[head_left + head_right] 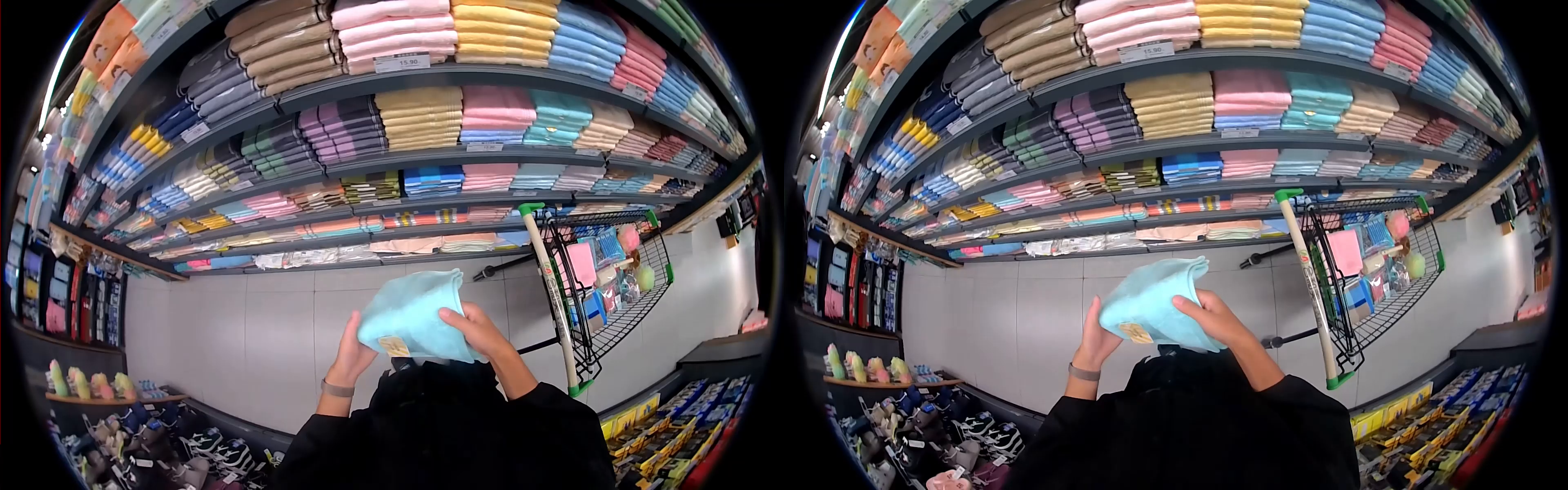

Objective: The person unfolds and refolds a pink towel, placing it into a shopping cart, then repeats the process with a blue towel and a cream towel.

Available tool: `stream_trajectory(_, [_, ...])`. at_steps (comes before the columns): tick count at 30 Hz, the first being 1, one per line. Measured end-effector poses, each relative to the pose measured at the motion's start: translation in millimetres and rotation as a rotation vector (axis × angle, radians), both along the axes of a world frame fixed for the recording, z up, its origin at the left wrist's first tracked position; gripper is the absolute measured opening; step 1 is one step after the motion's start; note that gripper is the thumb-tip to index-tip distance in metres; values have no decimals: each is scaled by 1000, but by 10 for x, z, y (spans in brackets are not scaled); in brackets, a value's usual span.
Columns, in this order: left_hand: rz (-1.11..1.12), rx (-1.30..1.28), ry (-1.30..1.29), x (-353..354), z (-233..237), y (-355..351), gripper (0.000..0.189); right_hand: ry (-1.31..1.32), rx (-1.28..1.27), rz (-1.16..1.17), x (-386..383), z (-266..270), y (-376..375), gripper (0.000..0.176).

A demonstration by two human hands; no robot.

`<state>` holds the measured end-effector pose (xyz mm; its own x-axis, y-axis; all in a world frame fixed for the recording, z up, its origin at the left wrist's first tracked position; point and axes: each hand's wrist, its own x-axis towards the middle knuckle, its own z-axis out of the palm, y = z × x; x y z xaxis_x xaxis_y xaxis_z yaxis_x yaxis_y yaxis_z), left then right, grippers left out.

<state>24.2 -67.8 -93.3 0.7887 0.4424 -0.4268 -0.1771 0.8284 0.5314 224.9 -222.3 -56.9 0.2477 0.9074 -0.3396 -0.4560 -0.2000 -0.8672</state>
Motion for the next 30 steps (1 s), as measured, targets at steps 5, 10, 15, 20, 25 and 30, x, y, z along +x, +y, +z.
stream_trajectory(5, [103,356,99,7,256,20,42,-79,49,13,43,-23,0,40])
stream_trajectory(10, [124,509,193,41,420,-19,36,-35,71,-72,31,3,22,38])
stream_trajectory(15, [218,648,271,87,531,-78,33,-130,183,-158,13,-12,28,34])
stream_trajectory(20, [284,549,165,84,564,-9,37,-474,361,-291,-2,27,93,33])
stream_trajectory(25, [308,635,135,90,758,-114,48,-771,398,-410,40,77,124,29])
stream_trajectory(30, [180,1033,180,114,772,-246,57,-688,367,-412,66,154,115,26])
